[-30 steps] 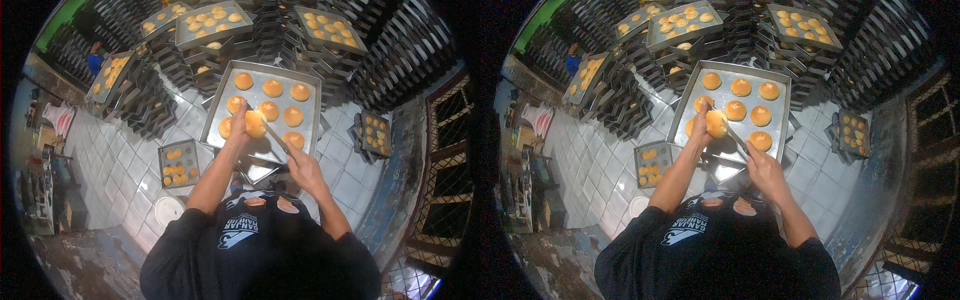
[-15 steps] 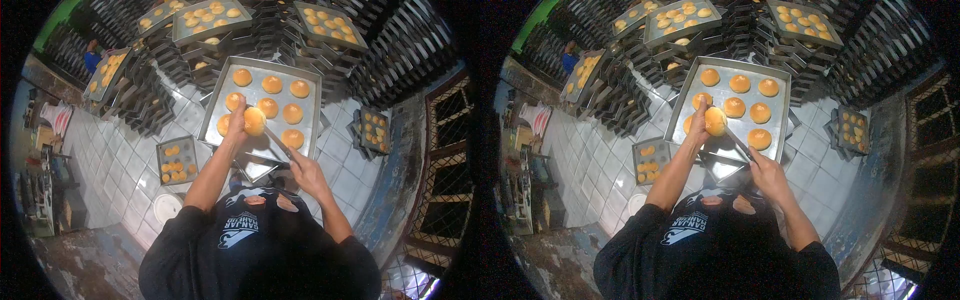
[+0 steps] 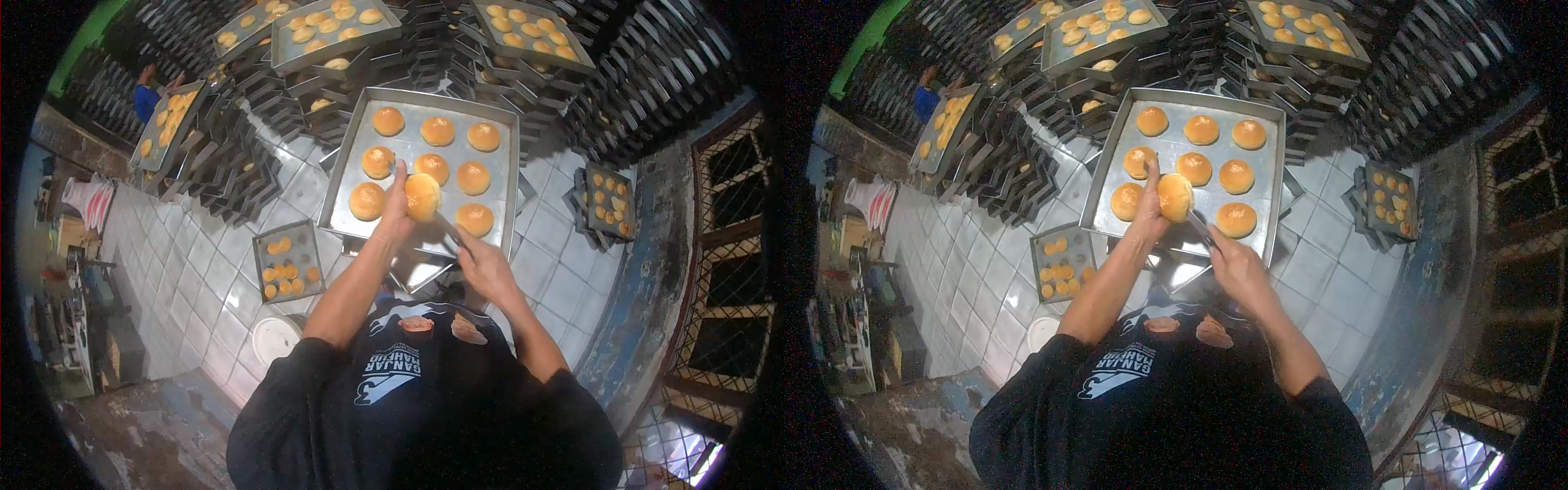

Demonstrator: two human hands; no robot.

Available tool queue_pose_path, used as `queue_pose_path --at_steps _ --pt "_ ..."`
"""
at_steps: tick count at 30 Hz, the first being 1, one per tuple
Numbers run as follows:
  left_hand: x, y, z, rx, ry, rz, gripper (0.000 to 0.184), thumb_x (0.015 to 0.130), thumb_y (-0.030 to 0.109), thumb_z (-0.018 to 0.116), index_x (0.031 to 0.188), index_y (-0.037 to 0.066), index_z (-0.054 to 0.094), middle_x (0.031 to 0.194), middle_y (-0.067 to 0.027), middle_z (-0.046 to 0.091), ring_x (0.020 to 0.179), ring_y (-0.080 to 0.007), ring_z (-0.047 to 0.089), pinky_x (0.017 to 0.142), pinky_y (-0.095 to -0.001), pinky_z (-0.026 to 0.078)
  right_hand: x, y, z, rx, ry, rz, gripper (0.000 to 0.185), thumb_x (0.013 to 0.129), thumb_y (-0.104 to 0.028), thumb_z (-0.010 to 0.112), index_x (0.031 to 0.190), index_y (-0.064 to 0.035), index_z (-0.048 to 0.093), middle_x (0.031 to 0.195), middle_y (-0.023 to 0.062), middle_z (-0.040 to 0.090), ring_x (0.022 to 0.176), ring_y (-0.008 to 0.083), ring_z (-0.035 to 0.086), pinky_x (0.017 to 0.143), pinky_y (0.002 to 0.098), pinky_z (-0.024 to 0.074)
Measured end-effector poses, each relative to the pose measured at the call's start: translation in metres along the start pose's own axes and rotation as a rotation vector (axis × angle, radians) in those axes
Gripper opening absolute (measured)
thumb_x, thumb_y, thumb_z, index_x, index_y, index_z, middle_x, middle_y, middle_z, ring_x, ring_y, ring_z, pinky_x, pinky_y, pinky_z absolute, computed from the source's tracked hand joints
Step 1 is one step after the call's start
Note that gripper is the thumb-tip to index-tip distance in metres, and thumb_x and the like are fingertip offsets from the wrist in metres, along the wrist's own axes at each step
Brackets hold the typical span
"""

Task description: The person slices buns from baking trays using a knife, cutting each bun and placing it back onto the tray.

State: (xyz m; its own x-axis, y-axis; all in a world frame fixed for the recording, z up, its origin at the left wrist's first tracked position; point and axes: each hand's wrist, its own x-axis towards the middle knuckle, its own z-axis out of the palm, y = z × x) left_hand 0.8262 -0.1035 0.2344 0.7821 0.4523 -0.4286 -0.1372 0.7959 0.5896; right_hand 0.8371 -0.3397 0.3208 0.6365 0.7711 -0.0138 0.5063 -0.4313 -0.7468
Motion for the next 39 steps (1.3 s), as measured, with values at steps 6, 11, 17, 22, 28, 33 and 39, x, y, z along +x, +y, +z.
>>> queue_pose_path --at_steps 6,11,17,22,28,33,39 --pt "0.005 0.008 0.002 -0.067 0.02 -0.057 0.076 0.091 0.073 0.061 0.123 0.004 0.054 0.1 -0.0104 0.068 0.088 -0.0253 0.071 0.076 -0.046 0.062 -0.003 0.013 0.006 0.001 0.011 -0.03 0.046 0.1 -0.018 0.056 0.143 -0.0029 0.056 0.108 0.0304 0.069 0.1 0.0473 0.067 0.088 0.0513 0.0526" --pt "0.0 0.001 0.001 -0.008 0.078 -0.019 0.077 0.093 0.074 0.056 0.123 0.003 0.054 0.101 -0.0116 0.069 0.091 -0.0265 0.072 0.077 -0.0475 0.062 -0.019 0.024 0.012 0.043 0.03 -0.02 0.046 0.099 -0.018 0.057 0.142 -0.0021 0.056 0.108 0.0309 0.069 0.097 0.0483 0.067 0.087 0.0518 0.053" --pt "0.012 -0.021 -0.003 -0.084 0.059 -0.025 0.078 0.095 0.073 0.054 0.128 0.001 0.052 0.107 -0.014 0.068 0.094 -0.0286 0.072 0.08 -0.0491 0.063 0.013 0.02 0.029 0.043 -0.025 0.027 0.047 0.099 -0.017 0.056 0.144 -0.002 0.054 0.115 0.0328 0.067 0.105 0.0508 0.064 0.092 0.0485 0.0524" --pt "0.0 0.002 0.014 -0.06 0.22 -0.064 0.079 0.098 0.069 0.052 0.135 0.0 0.048 0.112 -0.0147 0.069 0.094 -0.0309 0.072 0.079 -0.0508 0.063 -0.061 0.025 -0.015 0.218 -0.132 0.236 0.047 0.097 -0.017 0.061 0.142 -0.0032 0.057 0.104 0.0283 0.071 0.092 0.039 0.071 0.085 0.0427 0.0546" --pt "0.005 -0.019 -0.032 0.744 0.22 0.328 0.066 0.106 0.053 0.051 0.126 -0.009 0.062 0.114 -0.0192 0.069 0.091 -0.0272 0.072 0.08 -0.0404 0.059 -0.126 0.077 -0.077 0.385 -0.08 0.393 0.049 0.099 -0.012 0.062 0.146 -0.0002 0.055 0.084 0.0051 0.068 0.063 0.0091 0.058 0.059 0.0246 0.0479" --pt "-0.001 0.039 -0.057 1.021 0.28 0.532 0.054 0.103 0.042 0.056 0.12 -0.008 0.067 0.105 -0.0212 0.072 0.101 -0.0286 0.07 0.089 -0.0413 0.054 -0.111 0.07 -0.065 0.614 0.111 0.525 0.052 0.099 -0.011 0.061 0.149 -0.0003 0.051 0.078 0.0029 0.063 0.049 0.0041 0.042 0.041 0.0215 0.0318" --pt "0.008 0.06 -0.088 1.864 0.463 0.337 0.062 0.085 0.05 0.072 0.118 -0.002 0.067 0.12 -0.0245 0.063 0.116 -0.0405 0.062 0.1 -0.0492 0.05 -0.07 0.034 -0.027 0.695 -0.008 0.511 0.05 0.101 -0.009 0.061 0.149 -0.0004 0.052 0.082 -0.0004 0.064 0.062 0.0038 0.05 0.056 0.021 0.0418"
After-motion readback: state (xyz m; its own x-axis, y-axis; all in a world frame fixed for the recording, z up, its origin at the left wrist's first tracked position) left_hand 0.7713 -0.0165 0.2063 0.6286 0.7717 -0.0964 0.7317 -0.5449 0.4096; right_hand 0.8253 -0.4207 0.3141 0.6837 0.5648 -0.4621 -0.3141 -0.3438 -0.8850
